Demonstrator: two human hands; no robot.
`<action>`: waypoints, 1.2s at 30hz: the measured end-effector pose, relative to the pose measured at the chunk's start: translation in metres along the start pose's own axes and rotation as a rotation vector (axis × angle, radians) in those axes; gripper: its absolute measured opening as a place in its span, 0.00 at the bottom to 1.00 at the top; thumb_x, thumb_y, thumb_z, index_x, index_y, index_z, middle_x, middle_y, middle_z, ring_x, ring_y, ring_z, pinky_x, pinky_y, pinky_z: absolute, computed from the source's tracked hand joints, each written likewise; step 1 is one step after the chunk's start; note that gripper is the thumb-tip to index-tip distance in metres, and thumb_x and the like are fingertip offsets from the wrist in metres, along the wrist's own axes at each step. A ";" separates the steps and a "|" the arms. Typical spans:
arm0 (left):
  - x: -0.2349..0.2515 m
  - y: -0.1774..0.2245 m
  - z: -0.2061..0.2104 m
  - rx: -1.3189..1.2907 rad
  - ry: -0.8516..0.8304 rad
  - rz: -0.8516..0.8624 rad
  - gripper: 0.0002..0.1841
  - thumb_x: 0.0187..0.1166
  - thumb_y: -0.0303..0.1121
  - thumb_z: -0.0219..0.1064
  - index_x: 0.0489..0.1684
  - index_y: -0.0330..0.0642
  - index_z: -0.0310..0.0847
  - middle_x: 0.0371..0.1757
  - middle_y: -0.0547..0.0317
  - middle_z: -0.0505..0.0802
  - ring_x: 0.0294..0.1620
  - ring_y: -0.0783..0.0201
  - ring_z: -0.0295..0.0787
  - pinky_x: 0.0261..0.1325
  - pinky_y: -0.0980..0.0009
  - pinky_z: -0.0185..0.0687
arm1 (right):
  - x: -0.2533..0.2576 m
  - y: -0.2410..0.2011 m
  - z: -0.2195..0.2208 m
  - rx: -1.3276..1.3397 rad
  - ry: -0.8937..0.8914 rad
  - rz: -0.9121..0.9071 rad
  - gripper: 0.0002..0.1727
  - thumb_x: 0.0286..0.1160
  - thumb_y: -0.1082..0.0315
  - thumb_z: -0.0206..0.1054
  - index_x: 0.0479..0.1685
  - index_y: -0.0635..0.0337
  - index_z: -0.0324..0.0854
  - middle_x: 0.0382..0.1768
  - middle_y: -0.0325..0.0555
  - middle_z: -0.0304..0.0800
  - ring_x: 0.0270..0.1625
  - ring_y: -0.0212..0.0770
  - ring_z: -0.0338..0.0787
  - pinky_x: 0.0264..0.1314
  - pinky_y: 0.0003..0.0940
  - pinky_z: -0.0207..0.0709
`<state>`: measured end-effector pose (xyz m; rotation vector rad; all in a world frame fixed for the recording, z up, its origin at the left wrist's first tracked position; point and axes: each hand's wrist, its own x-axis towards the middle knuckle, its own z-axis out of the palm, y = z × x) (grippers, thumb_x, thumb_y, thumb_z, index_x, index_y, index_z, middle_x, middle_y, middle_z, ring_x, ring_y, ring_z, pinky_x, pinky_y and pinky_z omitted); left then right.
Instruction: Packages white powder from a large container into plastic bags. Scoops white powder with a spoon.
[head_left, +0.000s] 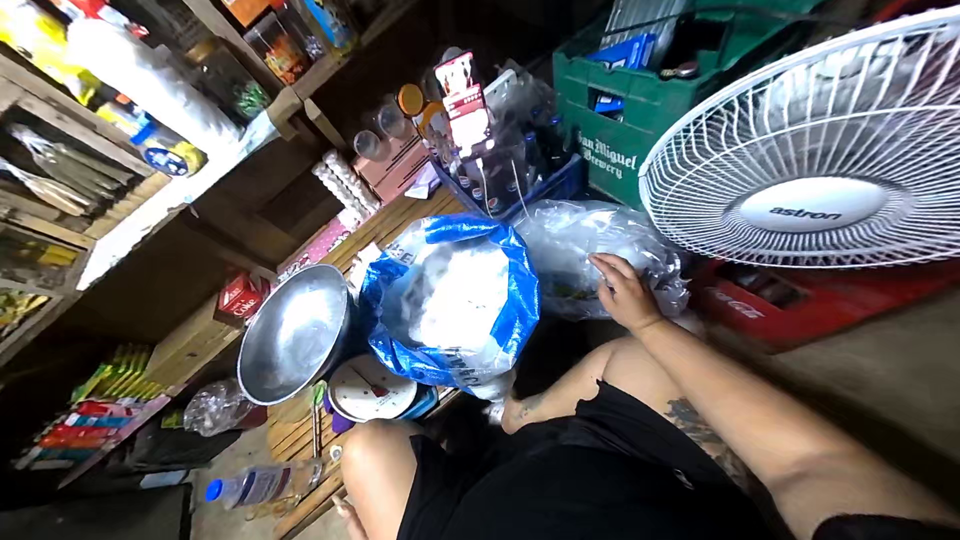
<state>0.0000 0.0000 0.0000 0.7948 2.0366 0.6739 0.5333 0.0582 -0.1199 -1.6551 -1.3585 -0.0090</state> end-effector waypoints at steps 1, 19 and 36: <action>0.029 -0.033 0.005 -0.164 0.049 0.369 0.33 0.95 0.46 0.19 0.96 0.35 0.28 0.95 0.46 0.53 0.93 0.66 0.53 0.89 0.69 0.54 | 0.000 -0.001 0.001 0.007 -0.011 0.000 0.26 0.77 0.81 0.57 0.76 0.66 0.78 0.78 0.62 0.77 0.73 0.62 0.83 0.71 0.57 0.79; 0.004 0.010 0.012 0.250 0.238 0.436 0.35 0.93 0.39 0.28 0.91 0.20 0.23 0.90 0.18 0.27 0.94 0.26 0.18 0.94 0.44 0.23 | -0.002 0.003 -0.002 -0.009 -0.031 0.016 0.25 0.77 0.81 0.57 0.76 0.67 0.78 0.77 0.63 0.78 0.71 0.64 0.85 0.68 0.58 0.81; 0.088 -0.013 0.006 0.311 0.323 1.048 0.52 0.86 0.67 0.32 0.92 0.21 0.36 0.92 0.20 0.41 0.95 0.29 0.27 0.94 0.39 0.23 | -0.002 0.001 -0.006 -0.028 -0.083 0.065 0.27 0.76 0.82 0.58 0.77 0.63 0.78 0.78 0.61 0.77 0.73 0.63 0.83 0.70 0.61 0.79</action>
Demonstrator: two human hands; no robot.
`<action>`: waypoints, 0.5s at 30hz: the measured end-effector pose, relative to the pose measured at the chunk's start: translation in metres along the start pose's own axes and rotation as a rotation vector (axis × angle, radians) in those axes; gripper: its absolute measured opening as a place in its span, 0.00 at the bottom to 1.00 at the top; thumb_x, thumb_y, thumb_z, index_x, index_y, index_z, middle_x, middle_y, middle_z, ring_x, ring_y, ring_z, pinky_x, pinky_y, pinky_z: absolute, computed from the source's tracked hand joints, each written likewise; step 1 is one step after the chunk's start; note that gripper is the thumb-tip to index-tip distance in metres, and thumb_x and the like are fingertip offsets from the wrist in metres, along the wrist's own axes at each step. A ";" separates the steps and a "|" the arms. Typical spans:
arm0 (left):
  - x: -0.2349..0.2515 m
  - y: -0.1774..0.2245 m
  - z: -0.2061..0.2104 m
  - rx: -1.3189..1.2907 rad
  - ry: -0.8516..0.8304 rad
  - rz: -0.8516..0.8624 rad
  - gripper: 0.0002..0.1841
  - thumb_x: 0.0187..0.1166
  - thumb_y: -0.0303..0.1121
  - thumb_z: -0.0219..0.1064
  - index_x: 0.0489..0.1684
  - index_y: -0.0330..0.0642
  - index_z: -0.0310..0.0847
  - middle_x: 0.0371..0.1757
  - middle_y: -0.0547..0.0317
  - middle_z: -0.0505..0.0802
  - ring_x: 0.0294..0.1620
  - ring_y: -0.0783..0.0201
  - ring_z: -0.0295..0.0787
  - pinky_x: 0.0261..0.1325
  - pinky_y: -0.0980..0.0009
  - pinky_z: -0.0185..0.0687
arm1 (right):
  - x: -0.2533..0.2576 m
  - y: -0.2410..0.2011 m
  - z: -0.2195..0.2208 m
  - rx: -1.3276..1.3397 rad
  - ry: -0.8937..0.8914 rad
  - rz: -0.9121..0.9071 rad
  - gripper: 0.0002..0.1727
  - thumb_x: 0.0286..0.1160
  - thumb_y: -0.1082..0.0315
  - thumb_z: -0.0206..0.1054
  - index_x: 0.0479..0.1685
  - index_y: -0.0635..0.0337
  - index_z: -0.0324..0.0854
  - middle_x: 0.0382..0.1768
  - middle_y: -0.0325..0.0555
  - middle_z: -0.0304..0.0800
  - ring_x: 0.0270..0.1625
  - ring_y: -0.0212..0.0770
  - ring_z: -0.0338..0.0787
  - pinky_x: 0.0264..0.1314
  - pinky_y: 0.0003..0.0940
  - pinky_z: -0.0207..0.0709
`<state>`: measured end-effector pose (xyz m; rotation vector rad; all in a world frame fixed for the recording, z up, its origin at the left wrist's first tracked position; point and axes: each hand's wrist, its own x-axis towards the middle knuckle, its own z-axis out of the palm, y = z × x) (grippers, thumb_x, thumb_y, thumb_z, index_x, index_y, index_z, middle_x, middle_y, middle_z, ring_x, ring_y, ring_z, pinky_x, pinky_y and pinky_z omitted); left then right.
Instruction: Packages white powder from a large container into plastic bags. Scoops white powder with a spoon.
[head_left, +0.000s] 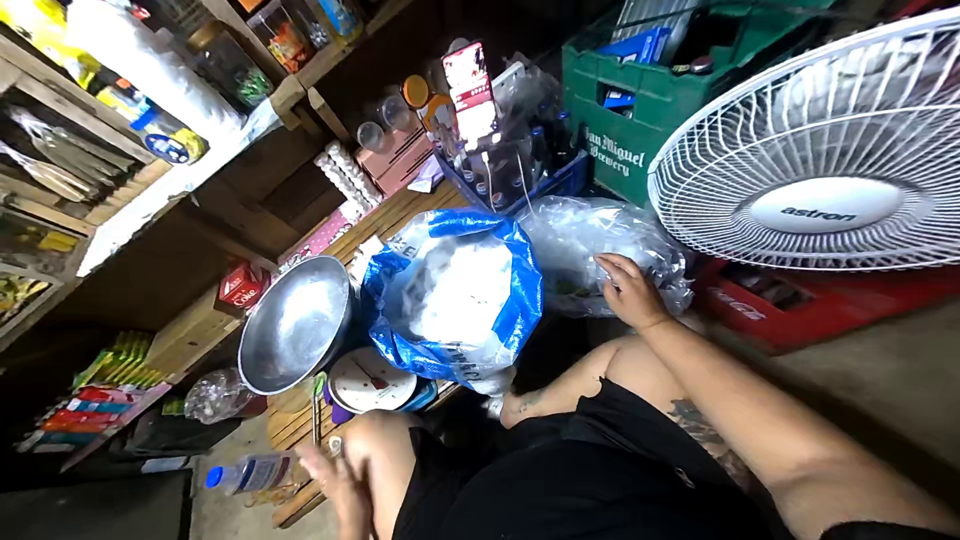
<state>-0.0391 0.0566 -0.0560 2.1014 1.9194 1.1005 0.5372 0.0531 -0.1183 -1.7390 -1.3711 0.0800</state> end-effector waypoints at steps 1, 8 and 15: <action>-0.002 -0.022 -0.001 0.034 0.057 -0.157 0.44 0.90 0.56 0.34 0.93 0.22 0.34 0.92 0.20 0.40 0.94 0.26 0.29 0.93 0.37 0.27 | 0.000 0.001 0.000 0.000 0.007 -0.009 0.27 0.76 0.82 0.58 0.76 0.64 0.78 0.77 0.61 0.78 0.73 0.63 0.83 0.69 0.60 0.80; -0.030 -0.033 -0.016 -0.057 0.080 -0.316 0.46 0.90 0.60 0.30 0.95 0.28 0.26 0.94 0.25 0.33 0.96 0.34 0.22 0.94 0.43 0.25 | -0.001 0.002 0.002 0.024 0.021 -0.004 0.26 0.77 0.81 0.58 0.77 0.63 0.78 0.78 0.60 0.77 0.74 0.62 0.83 0.71 0.58 0.79; 0.015 0.070 -0.006 -0.353 -0.030 0.317 0.57 0.81 0.75 0.43 0.95 0.31 0.34 0.95 0.31 0.39 0.98 0.50 0.29 0.97 0.53 0.25 | 0.006 -0.049 -0.015 0.267 -0.037 0.279 0.25 0.77 0.84 0.58 0.74 0.64 0.81 0.76 0.61 0.78 0.74 0.57 0.82 0.72 0.54 0.77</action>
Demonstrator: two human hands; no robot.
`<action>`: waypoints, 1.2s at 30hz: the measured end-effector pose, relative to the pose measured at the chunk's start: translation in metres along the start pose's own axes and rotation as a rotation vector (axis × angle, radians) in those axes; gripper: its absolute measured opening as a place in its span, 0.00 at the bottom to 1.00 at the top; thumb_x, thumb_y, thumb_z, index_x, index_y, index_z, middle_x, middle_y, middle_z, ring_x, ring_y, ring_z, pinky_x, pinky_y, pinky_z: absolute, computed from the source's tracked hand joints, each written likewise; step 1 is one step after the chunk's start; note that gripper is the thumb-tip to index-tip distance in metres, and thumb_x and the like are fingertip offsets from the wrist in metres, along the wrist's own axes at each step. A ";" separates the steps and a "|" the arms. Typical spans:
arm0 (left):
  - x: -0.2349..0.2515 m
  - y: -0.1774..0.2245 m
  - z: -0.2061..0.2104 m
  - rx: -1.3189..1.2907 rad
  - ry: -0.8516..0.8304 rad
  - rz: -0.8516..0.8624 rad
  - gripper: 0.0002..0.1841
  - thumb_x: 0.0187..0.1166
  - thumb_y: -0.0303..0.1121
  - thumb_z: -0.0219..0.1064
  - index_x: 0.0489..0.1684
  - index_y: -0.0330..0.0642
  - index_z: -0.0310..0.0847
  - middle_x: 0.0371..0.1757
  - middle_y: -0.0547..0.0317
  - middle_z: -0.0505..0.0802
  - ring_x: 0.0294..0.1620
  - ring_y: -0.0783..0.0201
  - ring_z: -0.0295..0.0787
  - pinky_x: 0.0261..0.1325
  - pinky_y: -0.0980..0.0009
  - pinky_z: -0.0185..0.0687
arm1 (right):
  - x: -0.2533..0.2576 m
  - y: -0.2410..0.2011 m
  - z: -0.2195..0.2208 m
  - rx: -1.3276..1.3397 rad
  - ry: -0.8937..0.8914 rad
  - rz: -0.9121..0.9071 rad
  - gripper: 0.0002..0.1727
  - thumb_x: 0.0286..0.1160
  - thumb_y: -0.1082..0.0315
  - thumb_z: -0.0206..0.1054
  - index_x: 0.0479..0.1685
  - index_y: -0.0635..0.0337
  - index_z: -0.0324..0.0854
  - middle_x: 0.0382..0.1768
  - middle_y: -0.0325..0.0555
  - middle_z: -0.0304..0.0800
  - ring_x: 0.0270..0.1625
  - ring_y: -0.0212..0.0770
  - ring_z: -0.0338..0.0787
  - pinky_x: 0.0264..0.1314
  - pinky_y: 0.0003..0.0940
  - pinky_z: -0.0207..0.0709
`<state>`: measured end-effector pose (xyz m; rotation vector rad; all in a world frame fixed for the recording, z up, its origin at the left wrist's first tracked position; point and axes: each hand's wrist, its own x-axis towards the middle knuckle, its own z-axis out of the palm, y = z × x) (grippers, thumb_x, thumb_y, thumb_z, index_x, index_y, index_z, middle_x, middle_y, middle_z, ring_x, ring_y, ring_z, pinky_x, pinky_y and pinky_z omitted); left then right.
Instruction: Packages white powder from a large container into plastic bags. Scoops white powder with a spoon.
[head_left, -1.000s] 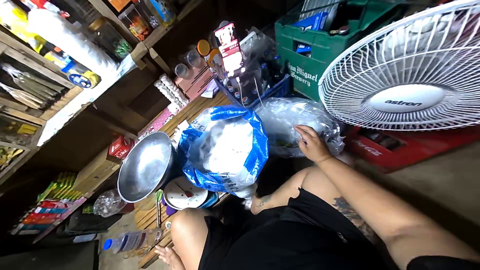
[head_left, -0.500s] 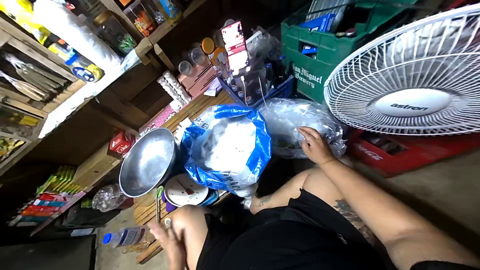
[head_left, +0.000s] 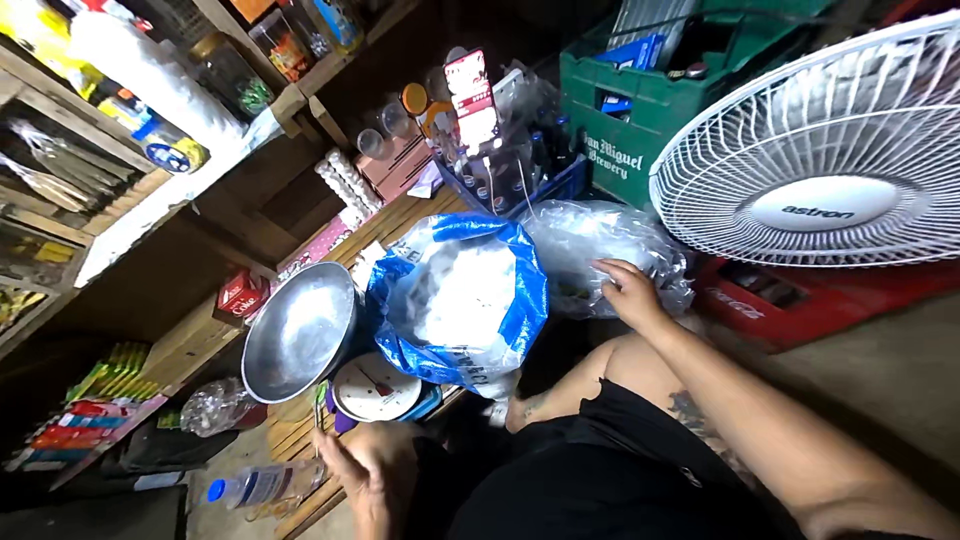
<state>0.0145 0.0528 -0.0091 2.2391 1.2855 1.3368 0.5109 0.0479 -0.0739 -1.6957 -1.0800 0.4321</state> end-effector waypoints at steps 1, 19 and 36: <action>0.004 0.009 0.006 -0.006 -0.060 0.022 0.55 0.82 0.74 0.45 0.96 0.34 0.40 0.95 0.34 0.48 0.97 0.53 0.40 0.97 0.54 0.35 | -0.008 -0.012 -0.001 0.103 0.006 0.047 0.26 0.77 0.83 0.58 0.75 0.62 0.80 0.77 0.58 0.78 0.70 0.52 0.84 0.68 0.50 0.80; 0.057 0.100 0.079 -1.143 -0.756 -0.548 0.38 0.87 0.50 0.61 0.89 0.33 0.54 0.66 0.45 0.90 0.64 0.54 0.91 0.70 0.57 0.85 | -0.142 -0.127 0.052 -0.013 -0.516 -1.036 0.17 0.84 0.71 0.57 0.57 0.48 0.91 0.59 0.40 0.94 0.54 0.43 0.93 0.55 0.42 0.84; 0.079 0.090 0.054 -1.029 -0.226 -0.677 0.24 0.81 0.21 0.58 0.76 0.49 0.79 0.71 0.60 0.87 0.50 0.69 0.90 0.51 0.70 0.89 | -0.142 -0.118 0.057 -0.069 -0.607 -0.977 0.17 0.82 0.71 0.58 0.59 0.47 0.91 0.64 0.40 0.92 0.55 0.47 0.93 0.53 0.46 0.85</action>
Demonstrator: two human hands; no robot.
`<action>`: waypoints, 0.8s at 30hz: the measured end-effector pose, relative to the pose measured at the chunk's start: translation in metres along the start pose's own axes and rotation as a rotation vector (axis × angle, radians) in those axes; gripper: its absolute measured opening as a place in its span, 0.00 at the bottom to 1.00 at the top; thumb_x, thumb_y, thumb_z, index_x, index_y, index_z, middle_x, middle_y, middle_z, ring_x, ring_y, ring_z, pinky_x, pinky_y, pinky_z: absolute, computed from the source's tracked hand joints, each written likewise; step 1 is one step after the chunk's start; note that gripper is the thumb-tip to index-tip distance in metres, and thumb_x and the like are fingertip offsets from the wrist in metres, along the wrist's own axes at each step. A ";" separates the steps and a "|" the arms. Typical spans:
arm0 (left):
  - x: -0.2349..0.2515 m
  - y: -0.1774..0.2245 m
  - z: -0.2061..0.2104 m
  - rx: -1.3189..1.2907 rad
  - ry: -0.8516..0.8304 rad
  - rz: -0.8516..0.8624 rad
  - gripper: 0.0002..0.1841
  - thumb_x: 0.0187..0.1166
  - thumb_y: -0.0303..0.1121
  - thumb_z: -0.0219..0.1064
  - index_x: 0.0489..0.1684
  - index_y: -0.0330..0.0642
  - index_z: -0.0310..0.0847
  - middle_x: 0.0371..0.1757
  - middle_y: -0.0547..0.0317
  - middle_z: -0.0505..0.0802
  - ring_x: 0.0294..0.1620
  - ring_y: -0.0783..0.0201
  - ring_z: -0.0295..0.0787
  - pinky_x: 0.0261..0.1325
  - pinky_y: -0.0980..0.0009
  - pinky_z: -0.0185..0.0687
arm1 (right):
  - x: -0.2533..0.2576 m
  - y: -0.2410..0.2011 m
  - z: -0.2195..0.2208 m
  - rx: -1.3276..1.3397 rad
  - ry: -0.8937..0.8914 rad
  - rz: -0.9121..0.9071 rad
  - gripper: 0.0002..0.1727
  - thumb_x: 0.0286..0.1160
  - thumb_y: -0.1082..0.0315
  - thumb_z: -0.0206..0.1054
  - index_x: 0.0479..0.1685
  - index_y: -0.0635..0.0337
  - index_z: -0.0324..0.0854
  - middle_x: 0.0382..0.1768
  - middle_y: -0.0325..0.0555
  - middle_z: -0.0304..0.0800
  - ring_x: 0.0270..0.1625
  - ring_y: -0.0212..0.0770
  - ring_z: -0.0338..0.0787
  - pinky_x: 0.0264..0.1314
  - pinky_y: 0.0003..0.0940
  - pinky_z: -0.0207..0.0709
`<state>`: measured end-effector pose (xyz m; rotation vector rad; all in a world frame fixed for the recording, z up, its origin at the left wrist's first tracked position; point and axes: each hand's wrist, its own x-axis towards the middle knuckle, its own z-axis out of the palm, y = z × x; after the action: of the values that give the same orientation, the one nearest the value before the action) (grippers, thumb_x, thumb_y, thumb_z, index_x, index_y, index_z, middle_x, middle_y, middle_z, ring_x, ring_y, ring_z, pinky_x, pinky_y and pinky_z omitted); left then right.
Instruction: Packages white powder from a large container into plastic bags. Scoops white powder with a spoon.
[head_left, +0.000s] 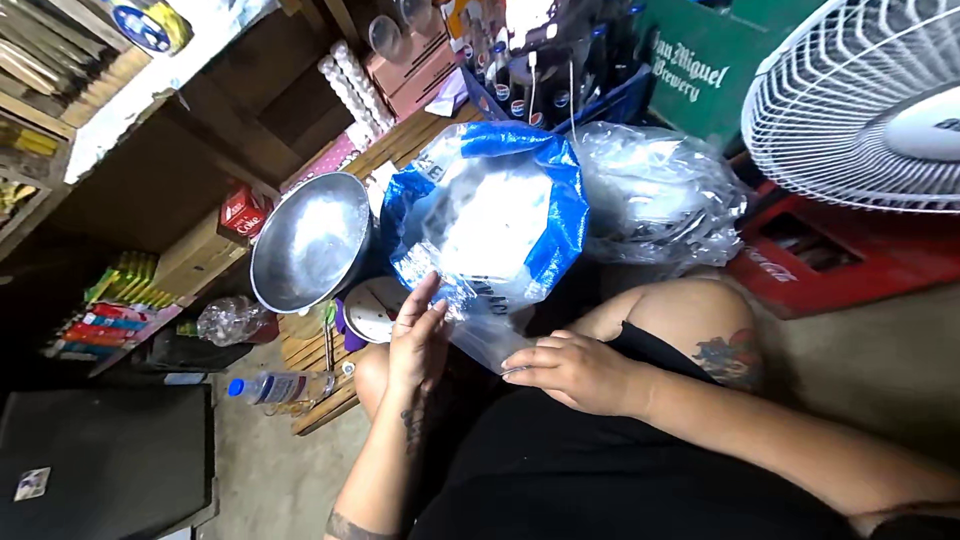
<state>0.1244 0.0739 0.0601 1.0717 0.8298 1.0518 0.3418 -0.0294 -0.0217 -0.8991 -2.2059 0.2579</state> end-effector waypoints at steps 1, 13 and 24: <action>0.001 0.003 -0.001 0.007 0.018 0.010 0.25 0.82 0.21 0.56 0.78 0.49 0.77 0.73 0.61 0.86 0.52 0.69 0.90 0.51 0.70 0.88 | 0.000 0.000 -0.001 -0.003 -0.004 0.004 0.18 0.81 0.71 0.59 0.59 0.46 0.91 0.65 0.40 0.91 0.55 0.47 0.93 0.54 0.47 0.85; 0.005 0.020 -0.030 -0.064 0.117 0.121 0.26 0.86 0.23 0.53 0.82 0.55 0.73 0.74 0.65 0.85 0.59 0.69 0.88 0.58 0.68 0.87 | -0.003 0.003 0.001 -0.022 -0.033 0.021 0.17 0.81 0.69 0.59 0.54 0.44 0.93 0.59 0.38 0.94 0.55 0.46 0.92 0.57 0.47 0.84; 0.007 -0.021 -0.029 0.334 -0.275 0.280 0.15 0.79 0.22 0.61 0.55 0.40 0.92 0.58 0.59 0.94 0.55 0.67 0.91 0.59 0.68 0.87 | 0.009 0.008 -0.024 0.248 0.277 0.426 0.17 0.84 0.61 0.61 0.61 0.53 0.91 0.59 0.46 0.92 0.60 0.35 0.90 0.65 0.31 0.83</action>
<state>0.1050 0.0858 0.0315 1.6135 0.6566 0.9851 0.3587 -0.0192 -0.0028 -1.1790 -1.6719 0.5589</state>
